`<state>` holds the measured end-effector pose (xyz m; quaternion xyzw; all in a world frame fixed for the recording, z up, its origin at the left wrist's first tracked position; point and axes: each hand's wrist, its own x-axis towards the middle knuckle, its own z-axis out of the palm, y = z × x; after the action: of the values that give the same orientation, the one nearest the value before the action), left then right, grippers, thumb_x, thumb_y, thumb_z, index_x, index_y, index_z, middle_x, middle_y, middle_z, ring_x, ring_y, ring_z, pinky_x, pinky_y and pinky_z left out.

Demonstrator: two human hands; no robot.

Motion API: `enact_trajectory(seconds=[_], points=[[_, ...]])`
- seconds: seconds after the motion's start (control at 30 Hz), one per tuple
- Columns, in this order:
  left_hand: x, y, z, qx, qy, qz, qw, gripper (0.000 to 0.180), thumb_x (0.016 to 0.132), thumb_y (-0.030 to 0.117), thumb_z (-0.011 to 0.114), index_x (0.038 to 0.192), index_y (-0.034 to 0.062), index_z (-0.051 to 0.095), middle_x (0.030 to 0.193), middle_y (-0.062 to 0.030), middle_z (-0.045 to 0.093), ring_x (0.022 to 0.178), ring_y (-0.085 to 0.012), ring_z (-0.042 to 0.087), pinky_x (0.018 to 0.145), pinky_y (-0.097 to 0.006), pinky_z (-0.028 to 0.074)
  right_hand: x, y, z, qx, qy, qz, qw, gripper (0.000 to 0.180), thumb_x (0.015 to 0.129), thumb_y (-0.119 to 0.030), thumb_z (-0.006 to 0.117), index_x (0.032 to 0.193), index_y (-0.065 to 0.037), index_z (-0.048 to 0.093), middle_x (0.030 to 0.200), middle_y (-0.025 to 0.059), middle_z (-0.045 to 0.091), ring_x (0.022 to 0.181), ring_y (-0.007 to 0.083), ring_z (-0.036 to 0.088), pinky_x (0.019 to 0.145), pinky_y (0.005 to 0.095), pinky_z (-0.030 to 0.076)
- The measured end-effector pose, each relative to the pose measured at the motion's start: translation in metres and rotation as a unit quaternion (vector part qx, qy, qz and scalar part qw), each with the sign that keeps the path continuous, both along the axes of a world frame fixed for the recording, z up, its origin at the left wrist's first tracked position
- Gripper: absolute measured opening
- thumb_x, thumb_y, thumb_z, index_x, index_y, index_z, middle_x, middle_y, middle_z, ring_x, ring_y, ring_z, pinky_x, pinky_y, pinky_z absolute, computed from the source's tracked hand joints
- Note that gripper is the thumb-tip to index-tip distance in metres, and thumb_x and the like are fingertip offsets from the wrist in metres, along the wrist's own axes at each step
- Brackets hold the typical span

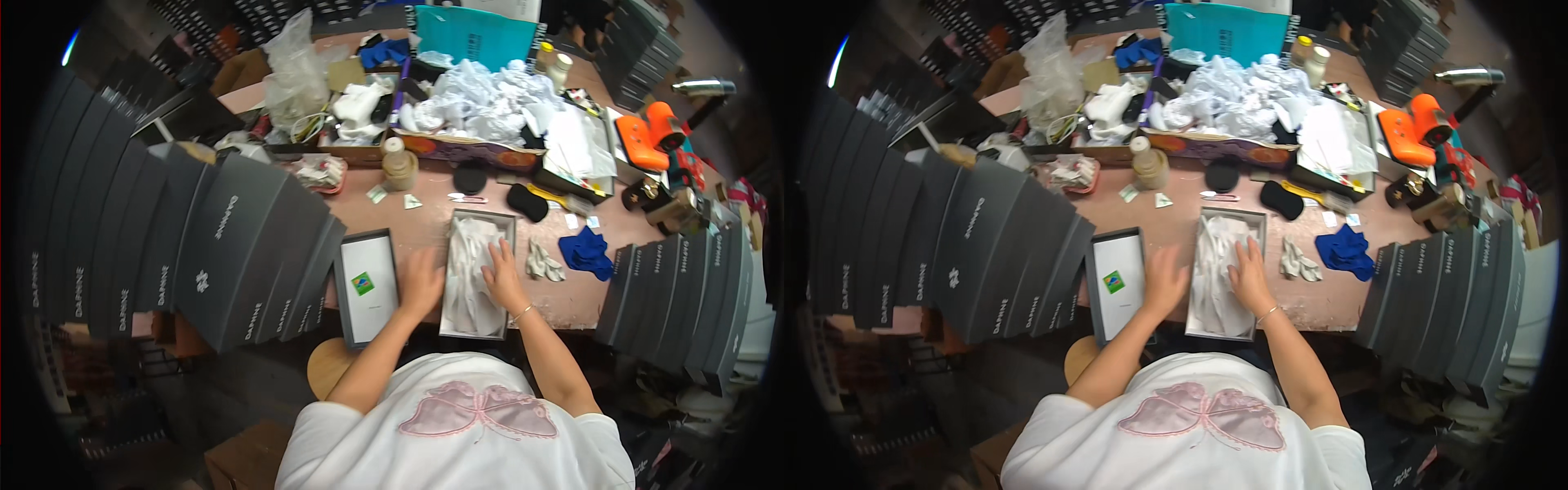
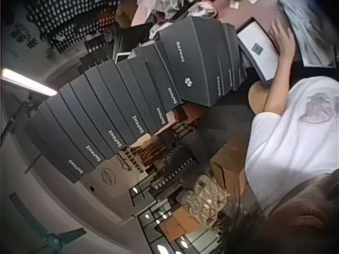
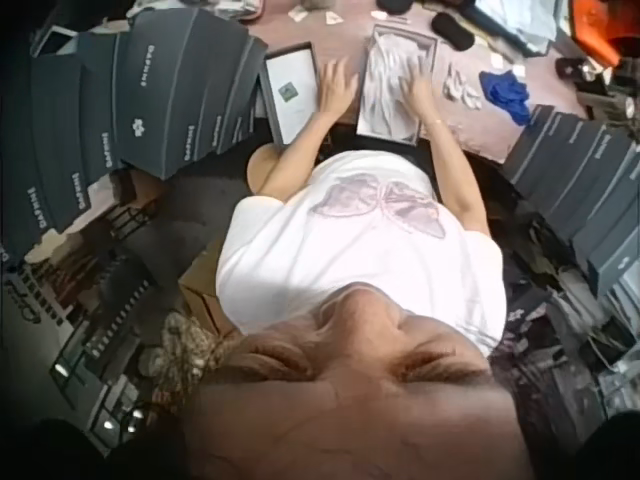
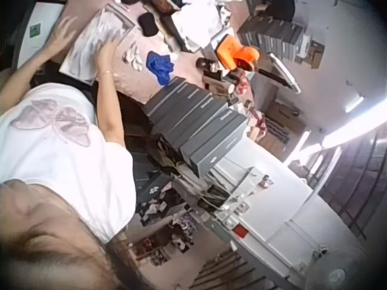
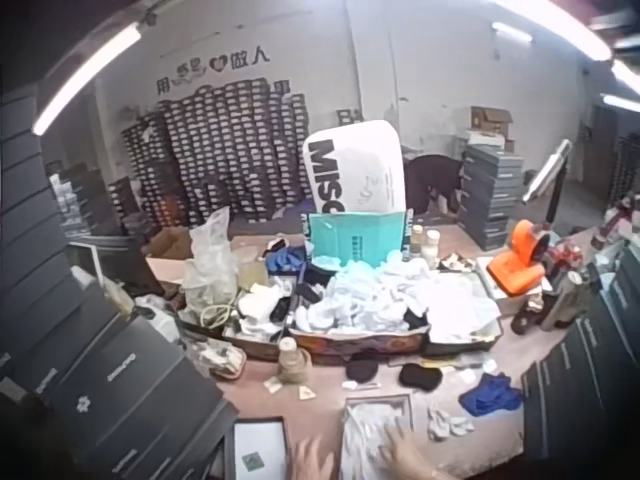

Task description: The person is inspecting and packaging pairs of high-heeled sandals into boxes at a shoe manufacturing facility.

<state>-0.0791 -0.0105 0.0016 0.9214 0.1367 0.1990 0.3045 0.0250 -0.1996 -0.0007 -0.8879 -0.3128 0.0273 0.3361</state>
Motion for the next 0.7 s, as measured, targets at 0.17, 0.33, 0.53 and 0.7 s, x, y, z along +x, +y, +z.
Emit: enact_trajectory(seconds=[0.17, 0.33, 0.53, 0.7], points=[[-0.077, 0.028, -0.048, -0.033, 0.271, 0.03, 0.961, 0.044, 0.078, 0.017, 0.068, 0.116, 0.0014, 0.05, 0.103, -0.0195, 0.058, 0.089, -0.0363, 0.058, 0.078, -0.041, 0.049, -0.01, -0.041, 0.018, 0.086, 0.08, -0.073, 0.99, 0.047, 0.082, -0.007, 0.062, 0.127, -0.001, 0.048, 0.124, 0.0185, 0.052, 0.111, 0.0324, 0.053, 0.094, 0.0369, 0.043], [-0.083, 0.035, 0.061, -0.294, 0.144, -0.042, 0.944, 0.035, 0.086, 0.003, 0.06, 0.118, 0.002, 0.049, 0.105, -0.0166, 0.063, 0.096, -0.0251, 0.063, 0.08, -0.035, 0.05, -0.025, -0.065, 0.042, 0.191, 0.288, -0.107, 0.932, 0.056, 0.085, -0.011, 0.065, 0.135, -0.005, 0.042, 0.126, 0.015, 0.051, 0.106, 0.0222, 0.055, 0.089, 0.0345, 0.046], [-0.053, -0.029, 0.119, -0.705, 0.014, -0.116, 0.7, 0.057, 0.094, 0.009, 0.054, 0.143, 0.0035, 0.025, 0.118, -0.012, 0.057, 0.107, -0.0152, 0.054, 0.09, -0.028, 0.044, -0.036, -0.068, 0.08, 0.184, 0.252, -0.063, 0.948, 0.063, 0.093, -0.041, 0.052, 0.141, -0.002, 0.035, 0.139, 0.0209, 0.043, 0.121, 0.0291, 0.05, 0.094, 0.0373, 0.043], [-0.037, -0.04, -0.002, -0.212, 0.039, -0.055, 0.975, 0.056, 0.093, 0.025, 0.06, 0.133, -0.0067, 0.04, 0.127, -0.0157, 0.047, 0.116, -0.0228, 0.049, 0.097, -0.032, 0.041, -0.014, -0.052, 0.013, 0.109, 0.283, -0.204, 0.931, 0.053, 0.093, -0.042, 0.05, 0.114, 0.006, 0.058, 0.101, 0.0259, 0.064, 0.095, 0.0337, 0.064, 0.083, 0.0387, 0.048]])
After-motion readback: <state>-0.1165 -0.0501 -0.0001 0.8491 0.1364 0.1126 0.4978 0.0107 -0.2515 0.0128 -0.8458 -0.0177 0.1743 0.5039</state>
